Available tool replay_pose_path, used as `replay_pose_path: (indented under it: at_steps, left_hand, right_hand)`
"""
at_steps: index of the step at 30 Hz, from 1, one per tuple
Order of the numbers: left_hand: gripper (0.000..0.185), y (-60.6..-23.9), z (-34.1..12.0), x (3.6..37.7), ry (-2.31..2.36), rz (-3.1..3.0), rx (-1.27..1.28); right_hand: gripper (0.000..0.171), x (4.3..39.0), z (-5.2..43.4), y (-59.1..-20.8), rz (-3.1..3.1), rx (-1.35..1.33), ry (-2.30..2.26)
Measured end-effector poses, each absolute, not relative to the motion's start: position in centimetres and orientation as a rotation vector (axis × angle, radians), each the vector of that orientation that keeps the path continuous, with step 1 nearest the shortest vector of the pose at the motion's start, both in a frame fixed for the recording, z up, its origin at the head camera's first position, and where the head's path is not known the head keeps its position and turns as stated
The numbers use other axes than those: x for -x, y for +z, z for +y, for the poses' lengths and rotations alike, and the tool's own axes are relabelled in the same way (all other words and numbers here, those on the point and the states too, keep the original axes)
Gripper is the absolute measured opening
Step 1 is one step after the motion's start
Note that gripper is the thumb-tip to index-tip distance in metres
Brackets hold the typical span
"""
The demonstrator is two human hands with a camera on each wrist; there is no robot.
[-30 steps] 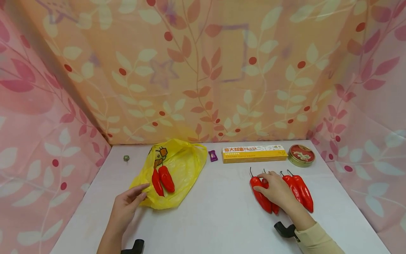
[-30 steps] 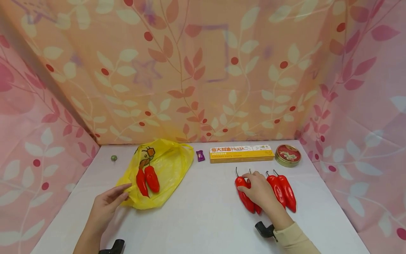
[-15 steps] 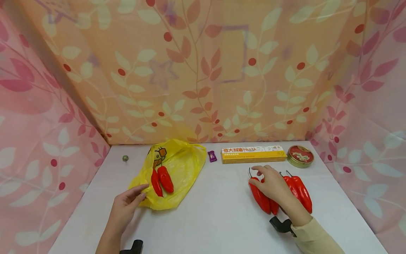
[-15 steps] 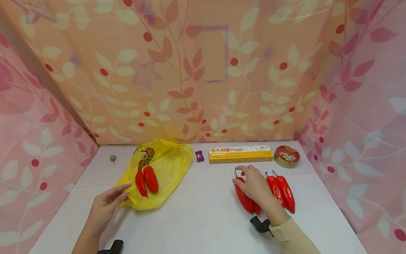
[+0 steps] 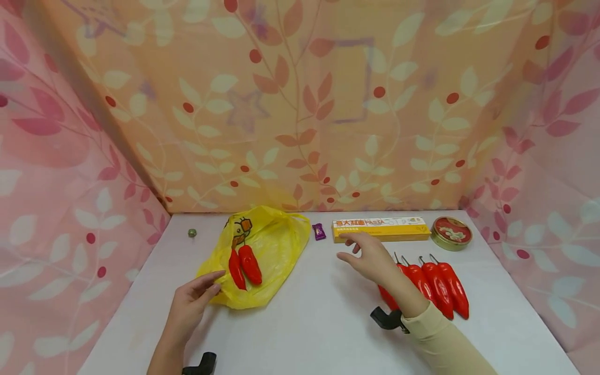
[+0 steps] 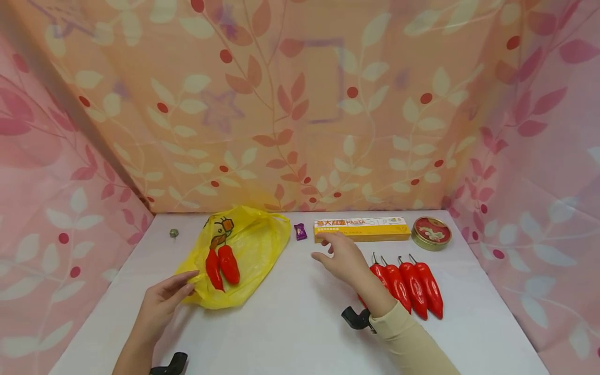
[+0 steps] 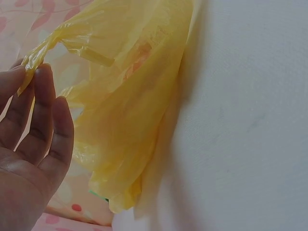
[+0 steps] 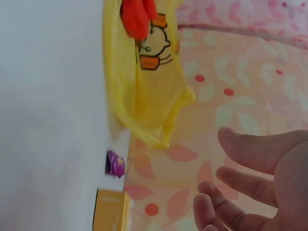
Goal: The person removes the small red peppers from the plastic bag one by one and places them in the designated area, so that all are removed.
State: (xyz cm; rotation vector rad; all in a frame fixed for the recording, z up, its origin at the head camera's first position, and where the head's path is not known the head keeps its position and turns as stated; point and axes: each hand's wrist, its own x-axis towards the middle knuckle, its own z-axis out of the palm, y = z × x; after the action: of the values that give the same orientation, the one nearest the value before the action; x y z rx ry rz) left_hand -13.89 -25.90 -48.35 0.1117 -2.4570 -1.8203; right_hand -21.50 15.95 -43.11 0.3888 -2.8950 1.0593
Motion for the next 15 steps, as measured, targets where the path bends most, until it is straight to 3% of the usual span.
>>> replay_pose_path:
  at_steps: [15]
  left_hand:
    - [0.033, -48.4, -25.9, 13.8, -1.831, -2.423, -0.100]
  right_hand:
    - [0.051, 23.8, 9.4, -42.3, -2.796, -0.612, 1.237]
